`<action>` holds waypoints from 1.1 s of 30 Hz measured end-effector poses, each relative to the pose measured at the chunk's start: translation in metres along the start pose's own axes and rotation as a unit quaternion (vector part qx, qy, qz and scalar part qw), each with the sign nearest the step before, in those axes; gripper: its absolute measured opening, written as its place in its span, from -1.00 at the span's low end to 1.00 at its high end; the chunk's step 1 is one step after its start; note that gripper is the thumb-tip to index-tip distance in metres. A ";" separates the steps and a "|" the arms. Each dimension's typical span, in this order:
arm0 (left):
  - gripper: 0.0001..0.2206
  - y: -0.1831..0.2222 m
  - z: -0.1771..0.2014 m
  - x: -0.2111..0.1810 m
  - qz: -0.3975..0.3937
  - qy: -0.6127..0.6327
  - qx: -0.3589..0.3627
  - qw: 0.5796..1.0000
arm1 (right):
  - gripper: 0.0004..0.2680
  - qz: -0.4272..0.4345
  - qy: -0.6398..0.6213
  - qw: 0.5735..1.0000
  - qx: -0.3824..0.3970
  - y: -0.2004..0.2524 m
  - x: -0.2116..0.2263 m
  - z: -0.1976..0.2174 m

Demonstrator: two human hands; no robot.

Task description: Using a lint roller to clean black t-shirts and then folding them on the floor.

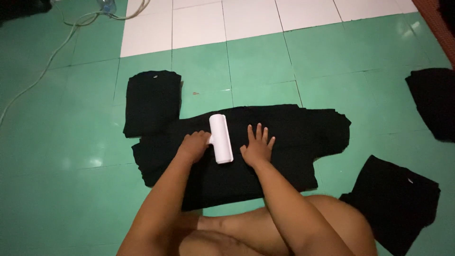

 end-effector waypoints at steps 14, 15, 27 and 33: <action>-0.66 0.080 -0.001 0.130 0.151 -0.015 0.076 0.985 | -0.40 0.009 0.008 1.000 -0.011 -0.010 -0.008 -0.020; -0.68 0.086 -0.009 0.145 0.161 -0.008 0.077 0.984 | -0.39 0.012 0.001 1.000 -0.019 -0.012 -0.009 -0.022; -0.70 0.129 0.008 0.151 0.214 0.025 0.032 0.976 | -0.39 0.011 0.010 0.999 -0.031 -0.021 -0.012 -0.033; -0.69 0.090 0.023 0.078 0.096 0.005 0.051 0.994 | -0.39 0.003 0.029 0.999 -0.022 -0.013 -0.007 -0.024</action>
Point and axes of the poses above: each hand's wrist, its own y-axis away from the middle knuckle, its own z-axis out of the back of the hand, x = y × z, the point moved 3 cm from there along -y, towards the middle knuckle
